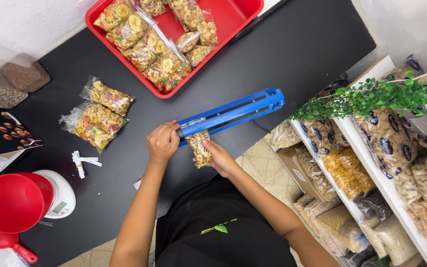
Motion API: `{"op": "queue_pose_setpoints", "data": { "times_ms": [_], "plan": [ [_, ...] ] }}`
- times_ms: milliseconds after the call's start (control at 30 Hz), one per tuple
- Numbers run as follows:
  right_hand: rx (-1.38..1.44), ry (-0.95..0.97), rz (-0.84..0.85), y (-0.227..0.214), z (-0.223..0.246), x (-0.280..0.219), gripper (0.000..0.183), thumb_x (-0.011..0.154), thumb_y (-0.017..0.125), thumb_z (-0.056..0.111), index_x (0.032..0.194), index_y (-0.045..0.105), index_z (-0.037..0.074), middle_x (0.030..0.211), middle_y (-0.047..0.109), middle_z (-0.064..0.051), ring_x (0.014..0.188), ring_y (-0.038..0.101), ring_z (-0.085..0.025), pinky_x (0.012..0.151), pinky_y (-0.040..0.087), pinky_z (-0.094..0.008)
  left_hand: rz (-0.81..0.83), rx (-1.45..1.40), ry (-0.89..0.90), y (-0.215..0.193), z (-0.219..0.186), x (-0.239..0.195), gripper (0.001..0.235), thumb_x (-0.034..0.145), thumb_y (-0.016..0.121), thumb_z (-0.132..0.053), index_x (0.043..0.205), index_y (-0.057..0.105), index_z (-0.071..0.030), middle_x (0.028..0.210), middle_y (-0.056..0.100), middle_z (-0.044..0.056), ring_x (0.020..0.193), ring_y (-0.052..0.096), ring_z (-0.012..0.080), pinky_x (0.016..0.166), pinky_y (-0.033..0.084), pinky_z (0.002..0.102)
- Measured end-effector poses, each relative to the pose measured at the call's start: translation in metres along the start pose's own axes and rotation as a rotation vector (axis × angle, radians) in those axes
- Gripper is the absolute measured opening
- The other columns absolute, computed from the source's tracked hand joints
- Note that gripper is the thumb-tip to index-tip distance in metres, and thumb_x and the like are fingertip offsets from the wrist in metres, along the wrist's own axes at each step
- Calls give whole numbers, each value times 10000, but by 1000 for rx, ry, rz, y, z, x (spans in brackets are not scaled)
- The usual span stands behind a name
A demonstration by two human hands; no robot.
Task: The person seals plastic bags filled with a nut and fruit mix using a blue heat sealer. They place the open end of the bag into the machine, press the handle to seal it, and then place the finished package into a red tray. The person also handles small white labels and applies them to the sealed bags.
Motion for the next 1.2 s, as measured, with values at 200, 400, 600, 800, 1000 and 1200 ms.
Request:
{"op": "queue_pose_setpoints", "data": {
  "times_ms": [200,400,600,800,1000,1200],
  "plan": [
    [11,-3,4,4,4,-3,595,1007,648,420,1370,481,-21,1072,705,-285,904,757,-371,760,650,-527,-9,-4,-3,-1,-4,3,303,1019,529,-221,838,753,-128,802,755,22,816,764,255,697,610,348],
    [18,-5,7,8,7,-5,591,1012,637,416,1383,471,-13,1055,708,-288,880,762,-366,745,653,-528,-16,-8,-4,0,0,-1,290,1010,532,-213,851,762,-135,809,757,15,825,764,248,709,610,341],
    [3,-21,17,7,8,-5,590,1015,636,425,1382,470,-6,1045,710,-286,867,764,-366,738,655,-528,-8,-9,-3,2,5,-5,268,1002,543,-207,877,772,-142,833,764,18,850,767,248,721,613,352],
    [-3,-41,36,1,1,4,606,1012,644,450,1395,470,15,1063,712,-281,884,763,-370,735,656,-538,73,41,-70,2,7,-5,203,986,589,-238,938,781,-189,878,763,-2,852,750,240,738,603,354],
    [-22,-47,70,2,3,5,641,1013,637,469,1422,445,15,1075,709,-275,891,764,-361,727,658,-524,161,63,-78,-13,-22,15,193,1019,604,-215,927,745,-121,937,761,60,913,734,288,777,591,392],
    [11,-36,77,-2,-1,10,668,1009,654,464,1449,418,19,1106,700,-285,892,760,-382,715,657,-535,195,127,-62,-17,-29,22,192,1032,608,-287,940,736,-179,856,729,19,853,718,238,761,580,350]
  ]
}}
Point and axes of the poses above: each hand's wrist, its own x-axis towards the middle knuckle, its own y-axis out of the palm, z = x × y, the point moved 8 cm from there along x, towards the middle knuckle
